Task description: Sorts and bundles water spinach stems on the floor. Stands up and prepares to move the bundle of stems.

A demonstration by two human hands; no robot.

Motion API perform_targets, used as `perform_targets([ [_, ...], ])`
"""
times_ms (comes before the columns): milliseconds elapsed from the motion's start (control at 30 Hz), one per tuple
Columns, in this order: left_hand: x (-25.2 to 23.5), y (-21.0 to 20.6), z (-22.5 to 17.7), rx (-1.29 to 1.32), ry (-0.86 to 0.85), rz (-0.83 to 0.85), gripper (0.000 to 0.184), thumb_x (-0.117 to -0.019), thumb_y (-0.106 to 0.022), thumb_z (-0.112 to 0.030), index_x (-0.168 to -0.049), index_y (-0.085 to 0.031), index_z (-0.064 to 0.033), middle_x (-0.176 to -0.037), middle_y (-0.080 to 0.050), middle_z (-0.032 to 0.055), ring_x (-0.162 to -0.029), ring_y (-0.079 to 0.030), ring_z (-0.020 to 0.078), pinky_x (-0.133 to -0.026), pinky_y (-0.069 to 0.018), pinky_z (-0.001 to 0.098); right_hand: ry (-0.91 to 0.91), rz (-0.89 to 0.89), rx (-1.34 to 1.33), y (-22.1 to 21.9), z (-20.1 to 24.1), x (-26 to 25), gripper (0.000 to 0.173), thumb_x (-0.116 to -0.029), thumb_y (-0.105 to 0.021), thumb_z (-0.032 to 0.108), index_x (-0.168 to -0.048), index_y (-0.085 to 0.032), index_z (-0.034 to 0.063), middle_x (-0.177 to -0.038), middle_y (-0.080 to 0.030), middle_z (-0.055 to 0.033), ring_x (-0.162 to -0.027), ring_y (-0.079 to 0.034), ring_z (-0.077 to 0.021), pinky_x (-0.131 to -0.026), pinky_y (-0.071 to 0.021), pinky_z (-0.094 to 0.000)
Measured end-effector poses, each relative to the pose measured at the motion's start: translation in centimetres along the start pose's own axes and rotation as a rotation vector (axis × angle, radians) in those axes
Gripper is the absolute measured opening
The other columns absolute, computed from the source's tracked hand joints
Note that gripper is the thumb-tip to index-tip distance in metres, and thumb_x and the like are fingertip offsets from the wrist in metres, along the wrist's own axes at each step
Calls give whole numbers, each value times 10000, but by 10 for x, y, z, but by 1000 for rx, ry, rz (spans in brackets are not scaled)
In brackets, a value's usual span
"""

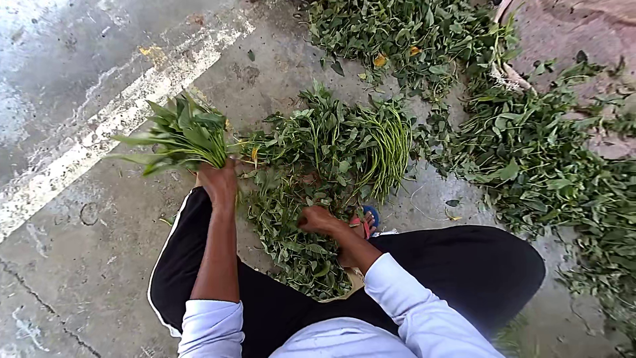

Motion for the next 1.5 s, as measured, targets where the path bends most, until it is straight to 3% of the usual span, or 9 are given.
perform_targets([
  [67, -4, 9, -12, -26, -97, -19, 396, -919, -739, -108, -1246, -579, 47, -1022, -744, 93, -877, -748, 161, -849, -631, 366, -81, 127, -3, 10, -11, -4, 311, -972, -716, 247, -1173, -731, 11, -1181, -700, -231, -1126, -652, -412, -1006, -465, -646],
  [200, 6, -9, -18, 443, 149, 128, 296, -928, -647, 88, -1199, -549, 19, -917, -755, 111, -797, -762, 233, -759, -657, 380, -122, -426, -399, 52, -38, -44, 436, -1003, -671, 209, -1391, -600, 24, -1375, -592, -251, -1131, -662, -381, -986, -534, -553],
  [400, 22, -38, 0, 471, 445, 258, 233, -965, -626, 58, -1194, -594, 33, -904, -740, 139, -740, -739, 226, -704, -642, 367, -157, -637, -699, 88, -71, -111, 717, -1028, -629, 189, -1627, -246, 93, -1533, -461, -256, -1149, -654, -393, -948, -554, -538],
  [533, 22, -43, 0, 442, 416, 249, 217, -943, -642, 83, -1153, -615, 35, -873, -749, 131, -717, -739, 211, -689, -638, 345, -356, -572, -556, 77, -84, -119, 511, -1062, -557, 192, -1509, -424, -16, -1313, -627, -256, -1024, -707, -371, -893, -585, -509],
  [733, 29, -48, 5, 445, 438, 225, 271, -925, -659, 99, -1173, -591, 13, -901, -751, 113, -749, -747, 208, -711, -641, 343, -232, -580, -390, 61, -75, -96, 332, -1011, -645, 164, -1266, -660, -47, -1215, -678, -257, -1102, -674, -378, -1008, -511, -543],
  [1033, 45, -60, 6, 410, 324, 237, 342, -902, -670, 109, -1210, -576, -8, -1044, -729, 85, -855, -717, 161, -767, -610, 320, 202, -987, -235, 24, 30, -40, 215, -925, -743, 103, -1088, -719, -35, -952, -696, -199, -784, -687, -319, -740, -582, -505],
  [1300, 42, -65, 9, 176, 185, 149, 486, -732, -856, 65, -1160, -626, 48, -1041, -712, 145, -952, -700, 176, -889, -587, 361, 385, -1182, 313, 25, 47, -29, 91, -869, -773, 124, -927, -749, 59, -851, -682, -131, -841, -658, -350, -781, -476, -546],
  [1400, 39, -65, 7, 130, 195, 166, 473, -756, -861, 23, -1169, -633, 43, -1051, -715, 159, -968, -703, 201, -906, -582, 397, 313, -1013, -53, 25, 47, -19, 192, -932, -727, 160, -1073, -752, 33, -963, -709, -145, -953, -654, -334, -911, -471, -556],
  [1500, 40, -65, 6, 145, 237, 179, 517, -759, -859, 35, -1203, -596, 58, -1093, -695, 176, -1002, -689, 207, -928, -572, 389, 156, -664, -821, 23, 51, -13, 425, -1096, -465, 376, -1349, -597, 61, -1199, -664, -137, -1035, -635, -217, -894, -534, -430],
])
Point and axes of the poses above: each hand's wrist, its own x-axis away from the middle knuckle, its own y-axis out of the back of the hand, z = x × y, the point moved 1 cm from there along -x, towards the middle knuckle
